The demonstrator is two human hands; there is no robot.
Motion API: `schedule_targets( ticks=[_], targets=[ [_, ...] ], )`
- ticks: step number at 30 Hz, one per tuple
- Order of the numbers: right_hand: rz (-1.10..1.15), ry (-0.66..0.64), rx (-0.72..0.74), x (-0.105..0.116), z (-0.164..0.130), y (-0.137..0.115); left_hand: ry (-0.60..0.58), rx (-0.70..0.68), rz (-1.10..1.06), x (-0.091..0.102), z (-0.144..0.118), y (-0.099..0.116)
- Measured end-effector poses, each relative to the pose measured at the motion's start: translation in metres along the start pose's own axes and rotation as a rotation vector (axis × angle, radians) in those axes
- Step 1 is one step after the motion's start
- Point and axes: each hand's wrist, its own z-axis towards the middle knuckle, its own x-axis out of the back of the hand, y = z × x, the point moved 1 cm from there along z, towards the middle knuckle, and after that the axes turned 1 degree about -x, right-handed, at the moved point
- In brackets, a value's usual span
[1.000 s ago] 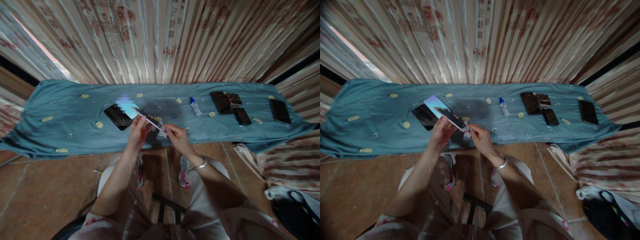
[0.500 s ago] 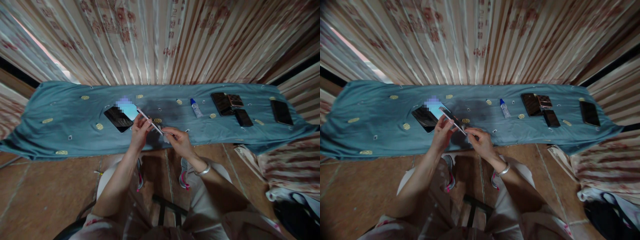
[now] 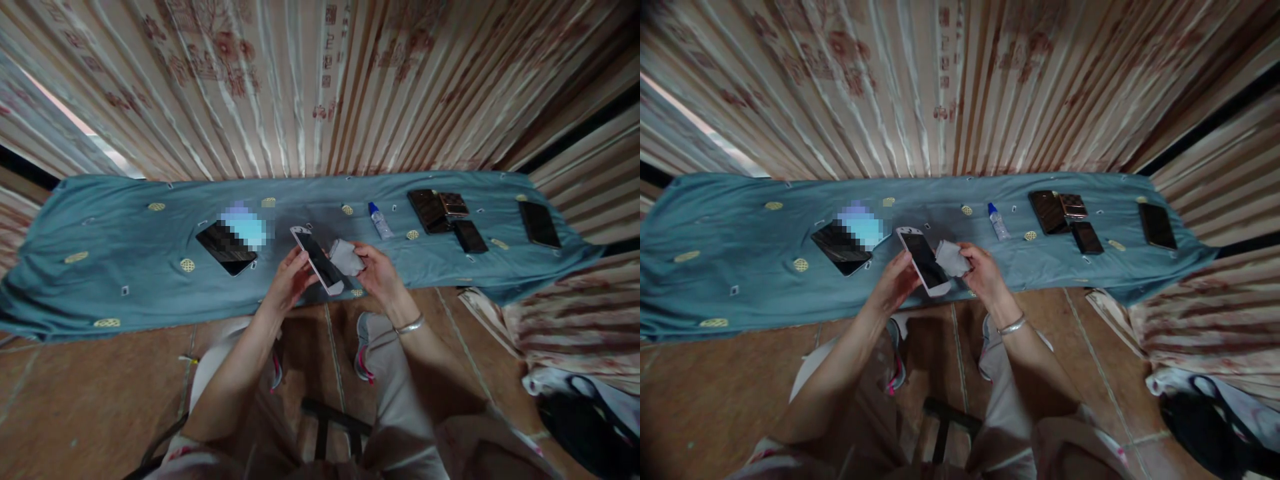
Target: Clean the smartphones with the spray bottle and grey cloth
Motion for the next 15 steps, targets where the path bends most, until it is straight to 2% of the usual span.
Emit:
schedule_targets(
  ticks=[4, 10, 15],
  targets=[
    [-0.201, 0.043, 0.05, 0.009, 0.001, -0.004, -0.027, 0.017, 0.017, -0.001, 0.001, -0.001],
    [-0.609, -0.021, 0.155, 0.01, -0.002, 0.003, -0.025, -0.009, 0.007, -0.004, 0.003, -0.003],
    [-0.671, -0.004, 0.179, 0.017, 0.001, 0.002, -0.02, -0.02, 0.016, -0.005, 0.003, -0.003]
  ],
)
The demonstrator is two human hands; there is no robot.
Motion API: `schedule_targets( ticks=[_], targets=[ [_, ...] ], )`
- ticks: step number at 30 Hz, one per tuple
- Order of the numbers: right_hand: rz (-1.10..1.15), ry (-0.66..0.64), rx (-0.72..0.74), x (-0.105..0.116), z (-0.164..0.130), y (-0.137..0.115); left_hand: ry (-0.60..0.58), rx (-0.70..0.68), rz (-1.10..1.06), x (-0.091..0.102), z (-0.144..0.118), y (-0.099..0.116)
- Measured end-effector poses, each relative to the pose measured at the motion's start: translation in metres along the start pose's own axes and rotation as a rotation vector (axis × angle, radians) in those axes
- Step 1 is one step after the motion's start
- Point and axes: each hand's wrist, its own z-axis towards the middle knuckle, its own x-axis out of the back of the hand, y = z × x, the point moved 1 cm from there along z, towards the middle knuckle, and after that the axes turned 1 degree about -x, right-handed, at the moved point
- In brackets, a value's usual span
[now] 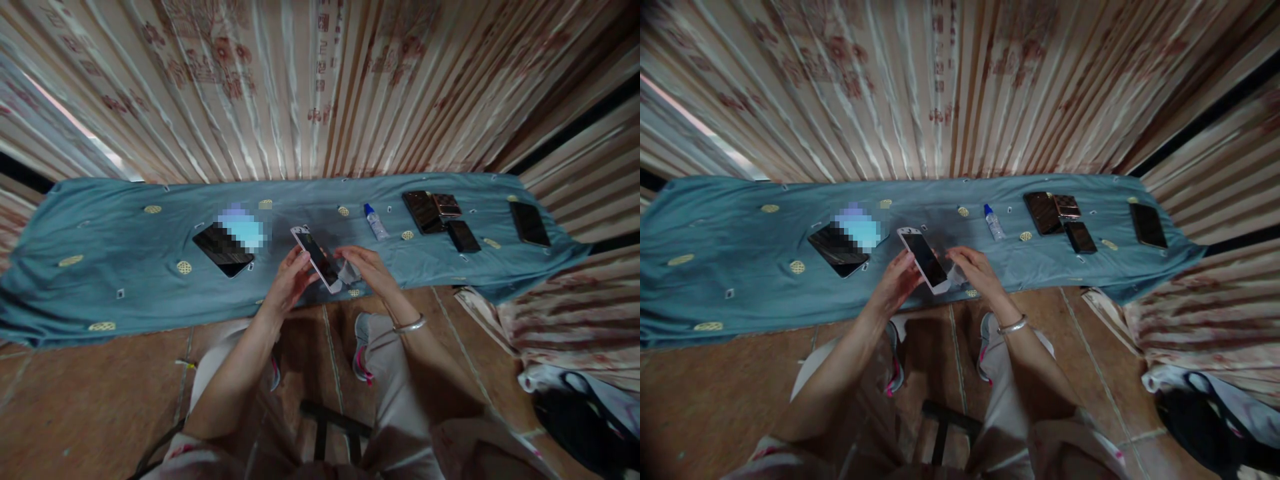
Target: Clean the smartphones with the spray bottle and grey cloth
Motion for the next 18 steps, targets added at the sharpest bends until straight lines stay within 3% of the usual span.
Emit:
schedule_targets(
  ticks=[2, 5, 13, 18],
  targets=[
    [-0.043, 0.011, 0.023, 0.004, -0.001, -0.002, -0.006, 0.002, 0.007, 0.0, 0.001, 0.001],
    [-0.157, -0.078, 0.035, 0.007, -0.01, -0.009, 0.005, -0.012, -0.004, -0.001, 0.002, 0.001],
    [-0.449, -0.24, 0.11, -0.003, -0.034, -0.031, -0.009, -0.059, 0.01, -0.009, 0.007, -0.012],
    [-0.472, -0.222, 0.122, -0.002, -0.032, -0.031, -0.023, -0.065, 0.013, -0.013, 0.011, -0.019]
  ],
)
